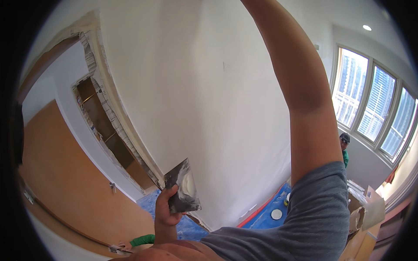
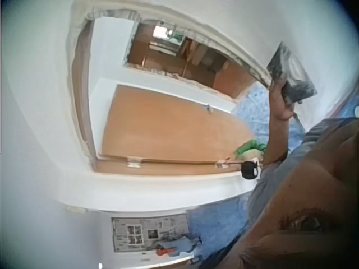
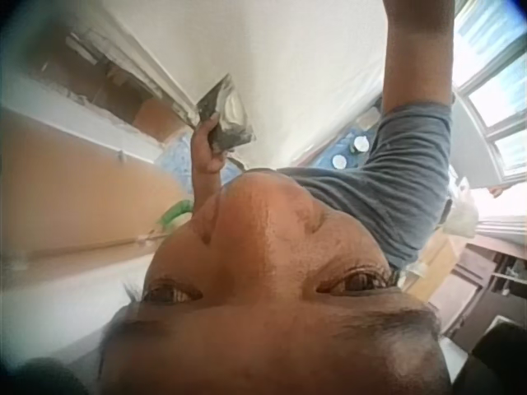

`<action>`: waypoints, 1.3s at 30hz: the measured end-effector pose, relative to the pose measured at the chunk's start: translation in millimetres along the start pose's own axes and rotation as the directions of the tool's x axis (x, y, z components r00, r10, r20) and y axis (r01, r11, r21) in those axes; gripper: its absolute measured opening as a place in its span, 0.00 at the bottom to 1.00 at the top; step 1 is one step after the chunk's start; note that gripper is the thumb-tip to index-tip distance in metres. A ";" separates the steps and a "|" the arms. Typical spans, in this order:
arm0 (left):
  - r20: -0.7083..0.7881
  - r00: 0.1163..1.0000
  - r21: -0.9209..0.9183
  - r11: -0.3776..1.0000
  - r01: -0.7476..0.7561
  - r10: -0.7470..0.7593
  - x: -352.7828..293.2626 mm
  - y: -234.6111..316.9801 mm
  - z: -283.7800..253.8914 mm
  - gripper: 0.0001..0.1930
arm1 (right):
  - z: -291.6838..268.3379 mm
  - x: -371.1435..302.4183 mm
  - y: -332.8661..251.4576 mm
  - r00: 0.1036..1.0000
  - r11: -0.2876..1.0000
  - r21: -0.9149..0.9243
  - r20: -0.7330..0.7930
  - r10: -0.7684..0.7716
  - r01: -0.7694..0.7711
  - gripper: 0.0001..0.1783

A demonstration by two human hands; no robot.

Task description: The person scoops plaster from a container onto a hawk and uses a trowel to apply and smooth the plaster onto a wall. The person repeatedly transfers plaster from the hawk to the trowel and spreads it across the wall surface.

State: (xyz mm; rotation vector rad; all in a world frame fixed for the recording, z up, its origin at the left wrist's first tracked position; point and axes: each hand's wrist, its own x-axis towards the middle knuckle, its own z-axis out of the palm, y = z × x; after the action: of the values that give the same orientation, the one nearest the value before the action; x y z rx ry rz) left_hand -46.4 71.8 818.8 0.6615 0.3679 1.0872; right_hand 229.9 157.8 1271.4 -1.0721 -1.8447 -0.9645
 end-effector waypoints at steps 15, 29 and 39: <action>-0.088 0.994 0.101 0.994 -0.050 0.059 6.3 1.8 14.4 0.18 | 89.4 -163.6 -11.2 0.993 1.000 0.017 -0.119 -0.020 0.022 0.42; -0.049 0.990 0.129 0.984 -0.125 0.133 -1.9 -6.1 43.7 0.15 | 77.5 -264.5 -43.2 0.940 0.999 0.028 0.340 0.006 -0.017 0.33; -0.131 0.984 -0.109 0.984 -0.138 0.124 -3.7 -26.4 59.6 0.15 | 79.6 -369.2 -165.3 0.884 0.446 0.807 -0.462 0.066 0.388 0.29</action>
State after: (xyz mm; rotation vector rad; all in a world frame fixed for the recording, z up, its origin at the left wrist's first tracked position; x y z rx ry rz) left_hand 4.8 42.0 846.2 0.5203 0.3676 1.2699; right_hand 186.2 52.0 875.3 0.0214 -1.6922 -0.1519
